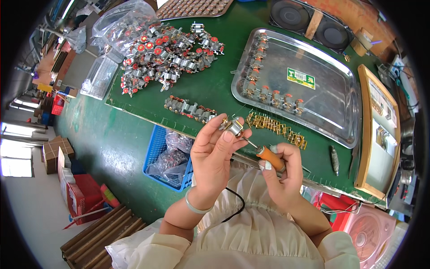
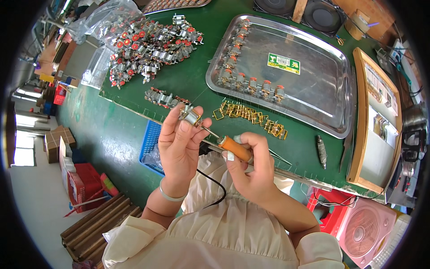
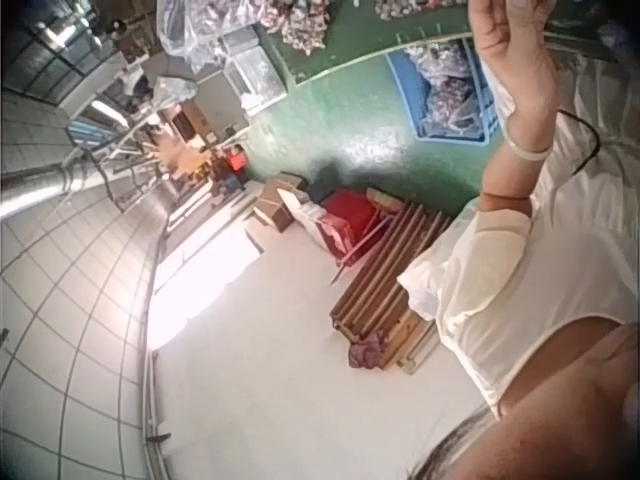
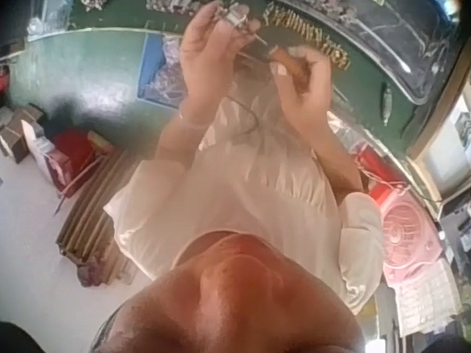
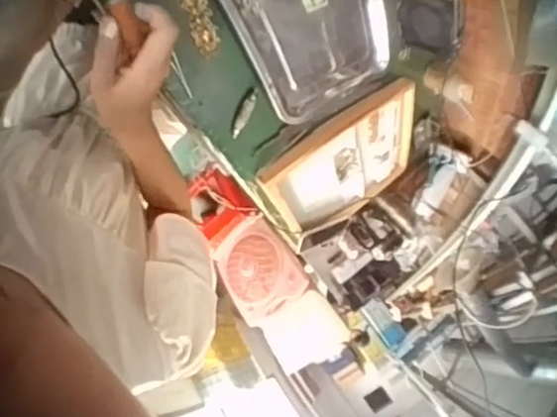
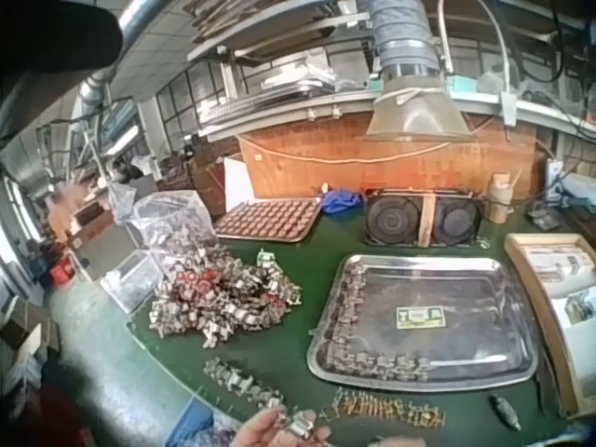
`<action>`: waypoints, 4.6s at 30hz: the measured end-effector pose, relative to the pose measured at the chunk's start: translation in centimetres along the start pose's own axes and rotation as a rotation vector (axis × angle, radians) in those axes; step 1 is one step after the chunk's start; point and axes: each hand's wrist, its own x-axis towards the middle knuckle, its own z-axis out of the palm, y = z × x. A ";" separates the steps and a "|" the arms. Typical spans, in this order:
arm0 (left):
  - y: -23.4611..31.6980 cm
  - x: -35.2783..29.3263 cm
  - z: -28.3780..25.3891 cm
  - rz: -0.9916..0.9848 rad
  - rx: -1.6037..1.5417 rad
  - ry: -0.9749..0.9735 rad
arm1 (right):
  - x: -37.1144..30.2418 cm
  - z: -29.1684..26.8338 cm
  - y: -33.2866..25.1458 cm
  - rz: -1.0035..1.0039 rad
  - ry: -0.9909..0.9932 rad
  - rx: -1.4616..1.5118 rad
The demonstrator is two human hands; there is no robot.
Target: Assembling small electronic components by inserting pins and tightening screws with a screwdriver.
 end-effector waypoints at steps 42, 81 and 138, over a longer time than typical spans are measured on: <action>-2.3 1.4 -2.0 0.072 0.788 -0.361 | 6.6 -2.2 -3.5 -0.286 -0.122 -0.210; -2.2 1.4 -2.2 0.010 0.849 -0.315 | 8.7 -2.1 -3.4 0.107 -0.227 0.225; -0.8 0.9 0.2 -0.504 -0.027 -0.239 | 2.3 -3.6 -1.5 0.563 -0.084 0.537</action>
